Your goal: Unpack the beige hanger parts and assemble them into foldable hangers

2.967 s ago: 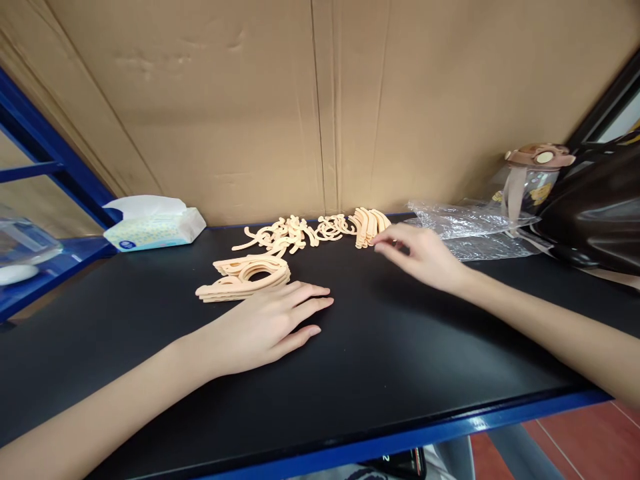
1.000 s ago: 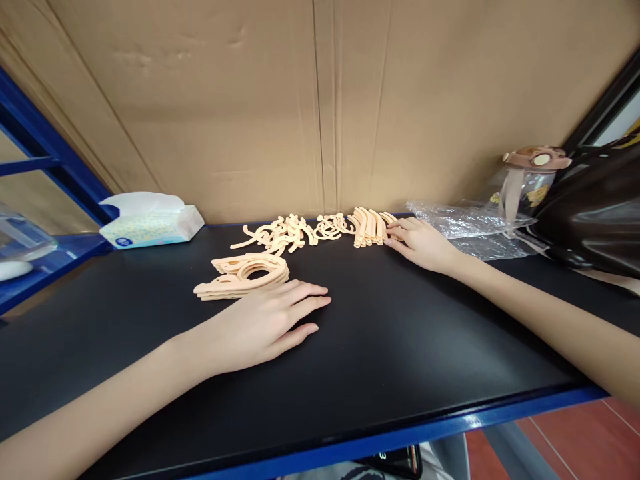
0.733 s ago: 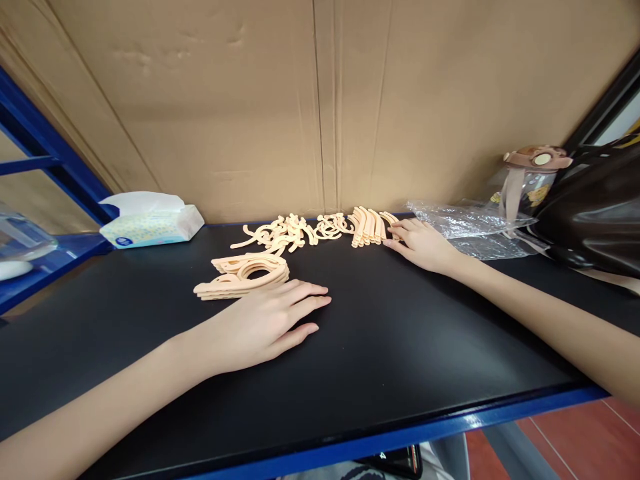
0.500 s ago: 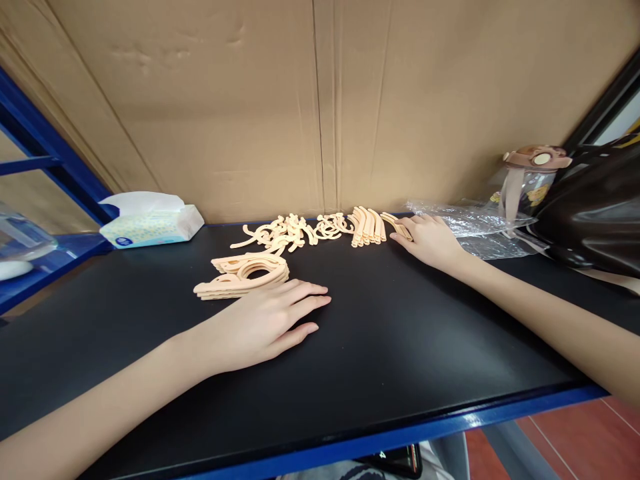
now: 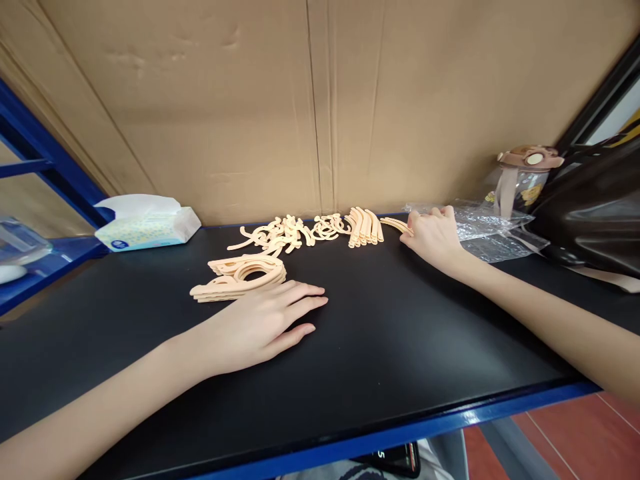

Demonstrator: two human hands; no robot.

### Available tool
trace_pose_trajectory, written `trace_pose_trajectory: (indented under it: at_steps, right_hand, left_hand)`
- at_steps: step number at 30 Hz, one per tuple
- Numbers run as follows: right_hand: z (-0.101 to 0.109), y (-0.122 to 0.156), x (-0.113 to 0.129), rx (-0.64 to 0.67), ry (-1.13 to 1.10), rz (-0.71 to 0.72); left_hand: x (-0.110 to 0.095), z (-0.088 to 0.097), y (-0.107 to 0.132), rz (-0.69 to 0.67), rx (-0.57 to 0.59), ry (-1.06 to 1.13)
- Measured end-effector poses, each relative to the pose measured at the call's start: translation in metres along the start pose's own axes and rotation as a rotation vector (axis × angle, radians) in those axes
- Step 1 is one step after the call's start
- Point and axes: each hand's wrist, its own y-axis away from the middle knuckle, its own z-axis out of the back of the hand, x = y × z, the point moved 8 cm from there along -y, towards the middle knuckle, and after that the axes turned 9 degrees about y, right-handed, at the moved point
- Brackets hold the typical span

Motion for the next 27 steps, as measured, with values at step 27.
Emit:
trace_pose_trajectory:
  at_steps: [27]
  right_hand:
    - [0.12,0.088,0.087,-0.378,-0.732,0.792]
  left_hand:
    - [-0.001,0.015,-0.001,-0.076,-0.197,-0.094]
